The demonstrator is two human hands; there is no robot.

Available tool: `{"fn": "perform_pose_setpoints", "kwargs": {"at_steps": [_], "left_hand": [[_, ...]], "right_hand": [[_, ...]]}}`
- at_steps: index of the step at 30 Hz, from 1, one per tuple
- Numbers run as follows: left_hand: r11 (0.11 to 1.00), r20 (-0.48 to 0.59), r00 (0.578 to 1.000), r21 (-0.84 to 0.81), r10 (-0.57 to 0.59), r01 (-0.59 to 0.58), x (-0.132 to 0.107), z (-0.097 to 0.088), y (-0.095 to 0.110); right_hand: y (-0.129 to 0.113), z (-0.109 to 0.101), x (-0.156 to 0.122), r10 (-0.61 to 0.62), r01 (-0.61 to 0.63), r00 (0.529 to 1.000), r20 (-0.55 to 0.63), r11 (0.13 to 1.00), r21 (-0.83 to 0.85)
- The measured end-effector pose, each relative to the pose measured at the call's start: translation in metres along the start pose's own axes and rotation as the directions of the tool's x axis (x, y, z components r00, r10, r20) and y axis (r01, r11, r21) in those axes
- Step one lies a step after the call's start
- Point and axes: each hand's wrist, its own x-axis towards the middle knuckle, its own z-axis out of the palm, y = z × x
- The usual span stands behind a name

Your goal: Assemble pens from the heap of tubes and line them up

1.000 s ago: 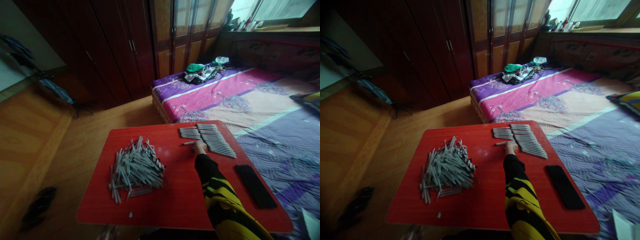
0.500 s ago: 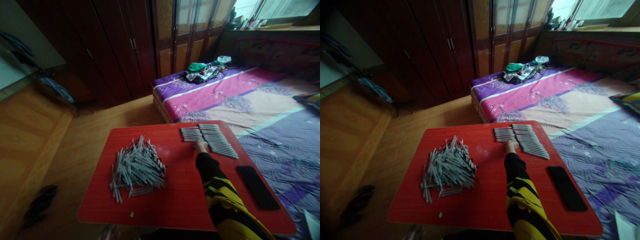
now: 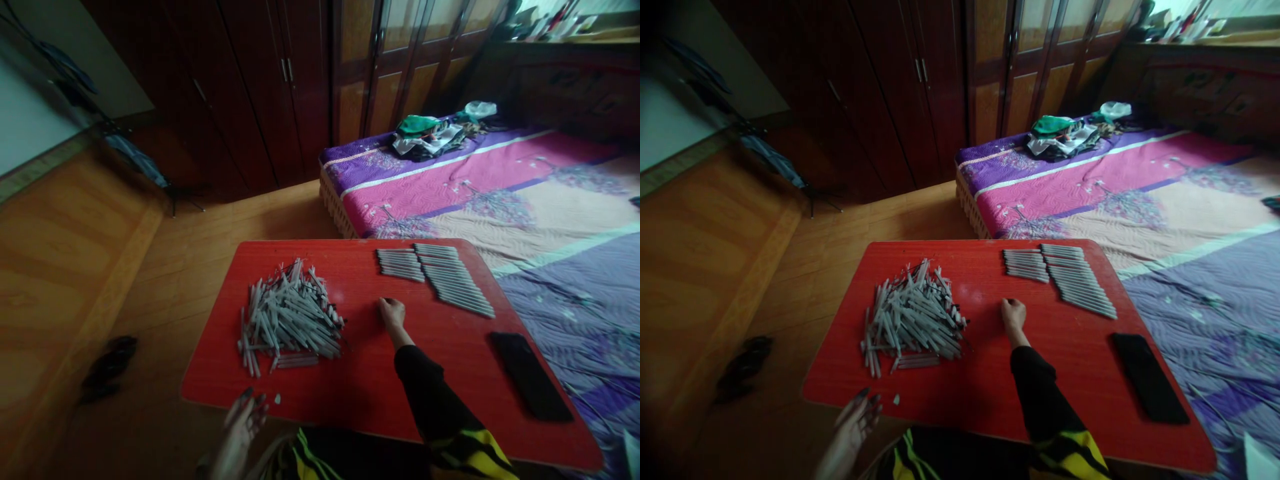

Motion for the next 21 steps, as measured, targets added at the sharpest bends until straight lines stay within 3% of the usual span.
{"fn": "perform_pose_setpoints", "kwargs": {"at_steps": [1,5,8,10,12,13,14,18,21], "left_hand": [[1.000,0.083,0.996,-0.017,0.017,-0.016,0.001,0.005,0.001],[0.996,0.236,0.970,0.051,0.057,-0.071,0.005,0.027,0.009],[0.981,0.340,0.937,0.140,0.080,-0.134,0.009,0.042,0.013],[0.942,0.402,0.903,0.221,0.150,-0.254,0.014,0.053,0.012],[0.795,0.494,0.832,0.385,0.252,-0.469,0.019,0.064,0.007],[0.634,0.569,0.767,0.484,0.295,-0.603,0.022,0.070,0.005],[0.416,0.653,0.689,0.557,0.316,-0.719,0.024,0.076,0.002],[0.137,0.772,0.562,0.548,0.298,-0.825,0.027,0.102,-0.004],[-0.054,0.868,0.446,0.467,0.218,-0.883,0.027,0.123,-0.004]], "right_hand": [[0.006,0.008,-0.018,-0.047,0.050,0.998,0.048,0.997,-0.051],[0.024,0.036,-0.085,-0.177,0.228,0.960,0.216,0.944,-0.240],[0.029,0.050,-0.112,-0.222,0.317,0.932,0.287,0.883,-0.347],[0.028,0.055,-0.119,-0.246,0.361,0.917,0.314,0.847,-0.390],[0.028,0.057,-0.121,-0.264,0.392,0.906,0.332,0.821,-0.415],[0.028,0.057,-0.121,-0.270,0.401,0.902,0.338,0.813,-0.422],[0.030,0.056,-0.121,-0.273,0.406,0.900,0.341,0.809,-0.425],[0.045,0.051,-0.124,-0.254,0.378,0.908,0.332,0.837,-0.395],[0.064,0.044,-0.128,-0.233,0.336,0.917,0.324,0.889,-0.311]]}}
